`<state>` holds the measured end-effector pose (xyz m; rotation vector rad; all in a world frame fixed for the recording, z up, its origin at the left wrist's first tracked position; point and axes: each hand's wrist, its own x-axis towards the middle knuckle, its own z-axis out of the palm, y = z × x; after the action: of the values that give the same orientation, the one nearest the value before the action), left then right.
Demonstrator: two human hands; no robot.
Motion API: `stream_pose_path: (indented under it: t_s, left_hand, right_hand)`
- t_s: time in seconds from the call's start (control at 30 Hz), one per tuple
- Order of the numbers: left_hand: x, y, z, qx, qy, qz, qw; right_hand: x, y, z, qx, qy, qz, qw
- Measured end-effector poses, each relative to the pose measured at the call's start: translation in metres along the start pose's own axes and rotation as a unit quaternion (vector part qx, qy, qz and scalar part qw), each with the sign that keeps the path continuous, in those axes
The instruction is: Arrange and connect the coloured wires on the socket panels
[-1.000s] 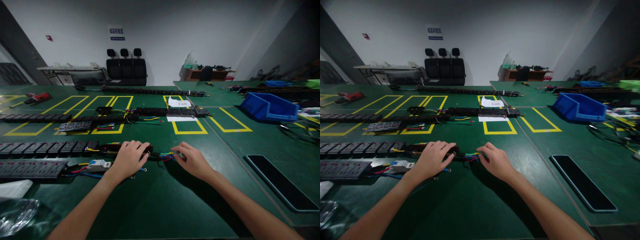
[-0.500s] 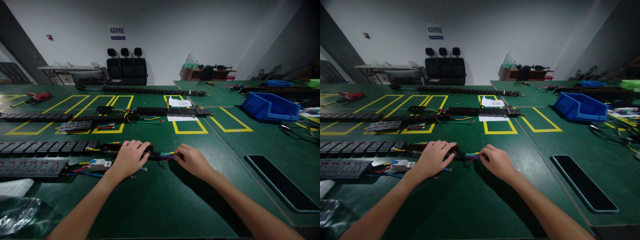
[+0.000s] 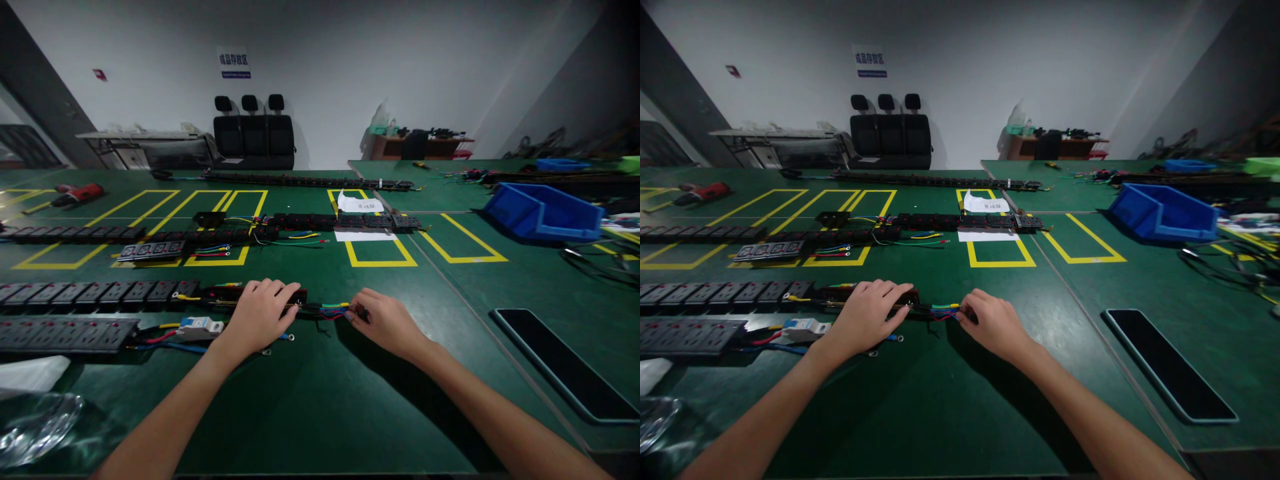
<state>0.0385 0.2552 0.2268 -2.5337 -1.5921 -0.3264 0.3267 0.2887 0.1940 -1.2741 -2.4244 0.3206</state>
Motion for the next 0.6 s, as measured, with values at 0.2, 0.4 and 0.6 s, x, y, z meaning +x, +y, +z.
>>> stream_pose_path:
  t_s: [0.2, 0.4, 0.6]
  left_hand:
    - [0.0004, 0.0004, -0.0006, -0.001, -0.001, 0.0, 1.0]
    - [0.0001, 0.0009, -0.0009, -0.003, 0.002, -0.001, 1.0]
    - [0.0, 0.0003, -0.0004, -0.001, 0.001, 0.001, 1.0]
  right_hand:
    - [0.0, -0.0014, -0.0017, -0.001, 0.002, 0.004, 1.0]
    - [0.0002, 0.0, 0.0001, -0.007, 0.02, 0.018, 1.0]
    - [0.0008, -0.0002, -0.0004, -0.008, 0.013, 0.033, 0.999]
